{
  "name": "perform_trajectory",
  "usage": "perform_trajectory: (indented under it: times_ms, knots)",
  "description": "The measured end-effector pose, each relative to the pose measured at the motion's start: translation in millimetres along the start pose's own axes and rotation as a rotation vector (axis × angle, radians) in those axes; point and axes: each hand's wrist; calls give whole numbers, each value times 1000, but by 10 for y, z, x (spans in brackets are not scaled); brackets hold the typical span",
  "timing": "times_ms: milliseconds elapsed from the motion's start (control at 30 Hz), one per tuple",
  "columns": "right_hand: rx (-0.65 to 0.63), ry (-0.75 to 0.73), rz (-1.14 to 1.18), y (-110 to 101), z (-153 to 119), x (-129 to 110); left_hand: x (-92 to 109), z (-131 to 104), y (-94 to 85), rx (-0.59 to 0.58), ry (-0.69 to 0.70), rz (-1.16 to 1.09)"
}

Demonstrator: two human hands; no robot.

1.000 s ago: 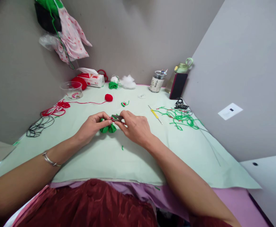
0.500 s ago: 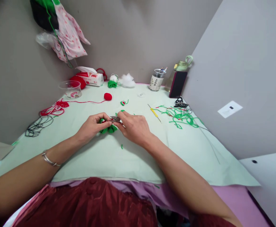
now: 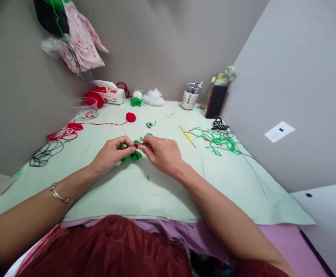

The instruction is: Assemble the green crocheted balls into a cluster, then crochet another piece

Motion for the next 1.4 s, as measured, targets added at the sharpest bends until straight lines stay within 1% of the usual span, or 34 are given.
perform_trajectory:
  times_ms: [133,300,667,933,1133,1267,1400]
  knots:
    - [50,50,93,2,21,32,-25,23,-24,-14,-26,-65]
    - [35,13,96,20,12,41,-44,28,-27,-37,-41,-101]
    - [10,-75,-115,87,-32,-17,-18,21,-7,-35,-49,-81]
    - [-23,-77,-193,77,-27,-43,14,-8,13,10,-42,-24]
    - [-39,-76,-247,75,-33,-67,21,-10,9,12,-39,-3]
    - [-9,-72,-188,69,-31,-67,17,-8,9,1,-34,-13]
    - [97,12,-3,55,-3,-37,2,-2,-13,-25,-45,-85]
Point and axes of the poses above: each hand's wrist, its own z-axis towards the middle knuckle, its own y-axis out of the palm, x = y × z, and after that the axes turned 10 degrees about -y, right-handed
